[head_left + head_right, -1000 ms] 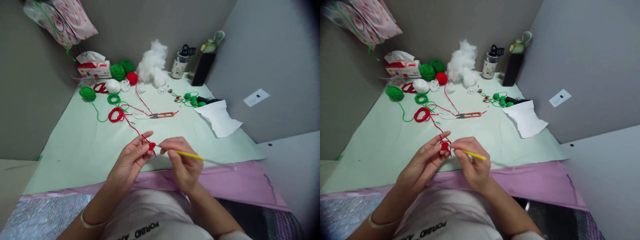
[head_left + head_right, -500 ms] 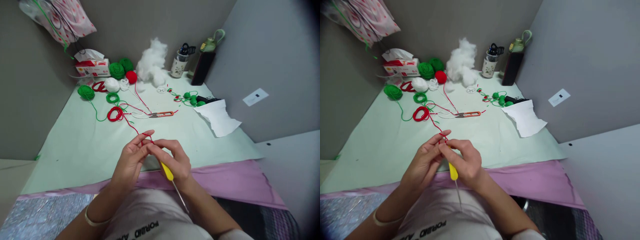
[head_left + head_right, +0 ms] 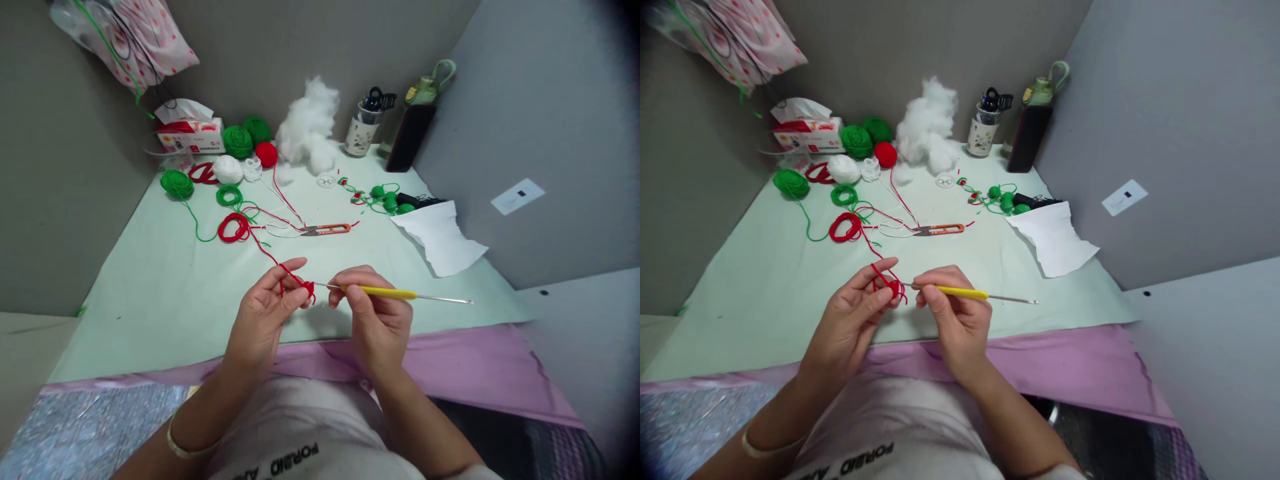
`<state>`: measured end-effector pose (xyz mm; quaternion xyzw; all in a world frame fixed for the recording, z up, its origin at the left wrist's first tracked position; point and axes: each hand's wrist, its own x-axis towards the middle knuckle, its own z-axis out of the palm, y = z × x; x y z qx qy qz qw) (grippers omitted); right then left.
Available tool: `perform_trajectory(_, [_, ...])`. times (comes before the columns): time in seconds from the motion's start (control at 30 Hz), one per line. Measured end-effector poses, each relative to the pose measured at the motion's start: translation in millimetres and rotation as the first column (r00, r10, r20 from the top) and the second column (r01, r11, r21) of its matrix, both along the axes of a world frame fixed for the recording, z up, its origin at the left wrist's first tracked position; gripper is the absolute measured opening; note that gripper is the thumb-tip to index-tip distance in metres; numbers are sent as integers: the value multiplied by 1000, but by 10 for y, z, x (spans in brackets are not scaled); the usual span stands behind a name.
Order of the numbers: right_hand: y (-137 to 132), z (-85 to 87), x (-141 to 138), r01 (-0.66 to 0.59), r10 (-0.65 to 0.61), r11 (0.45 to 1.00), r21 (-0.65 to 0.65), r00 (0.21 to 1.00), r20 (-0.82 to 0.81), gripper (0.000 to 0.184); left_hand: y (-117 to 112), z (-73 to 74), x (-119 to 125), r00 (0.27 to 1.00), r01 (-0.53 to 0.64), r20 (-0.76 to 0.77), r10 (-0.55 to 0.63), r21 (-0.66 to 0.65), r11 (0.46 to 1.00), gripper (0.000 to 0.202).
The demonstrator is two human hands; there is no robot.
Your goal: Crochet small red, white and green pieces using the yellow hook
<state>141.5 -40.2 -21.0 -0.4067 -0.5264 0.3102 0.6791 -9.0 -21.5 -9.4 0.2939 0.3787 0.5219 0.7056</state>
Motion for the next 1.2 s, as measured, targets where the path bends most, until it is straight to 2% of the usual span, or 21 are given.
perform_trajectory(0.13, [-69,25,5,64,-90,989,130,975,204,22,-11,-21,13,998,-44,-46,46,45,998,34])
perform_trajectory(0.23, [-114,36,17,50,-120,978,201,928,353,27,-21,-34,22,995,-70,-60,74,64,995,32])
perform_trajectory(0.53, [-88,8,-24,89,-181,965,248,908,378,32,-38,-31,25,996,-32,-85,37,58,998,32])
perform_trajectory(0.6, [-85,2,-33,97,-174,971,219,913,369,29,-29,-14,29,998,-3,-57,5,36,999,43])
perform_trajectory(0.7, [-66,1,-45,76,-132,981,177,934,332,25,-12,32,32,997,74,-2,-74,-11,997,70])
perform_trajectory(0.8, [-22,-11,-45,36,-56,994,100,977,207,18,3,83,31,993,113,18,-113,-44,993,87])
perform_trajectory(0.93, [42,-68,-12,-107,103,992,-62,992,-70,15,5,102,26,990,139,35,-137,-55,989,88])
perform_trajectory(1.0, [58,-97,7,-167,151,980,-112,979,-139,16,-2,86,24,990,141,30,-140,-44,989,86])
perform_trajectory(1.07, [59,-108,14,-173,155,976,-129,978,-142,17,-10,66,21,992,128,20,-127,-30,991,85])
perform_trajectory(1.2, [34,-72,2,-107,98,988,-109,991,-89,16,-15,47,16,996,85,14,-85,-12,996,77])
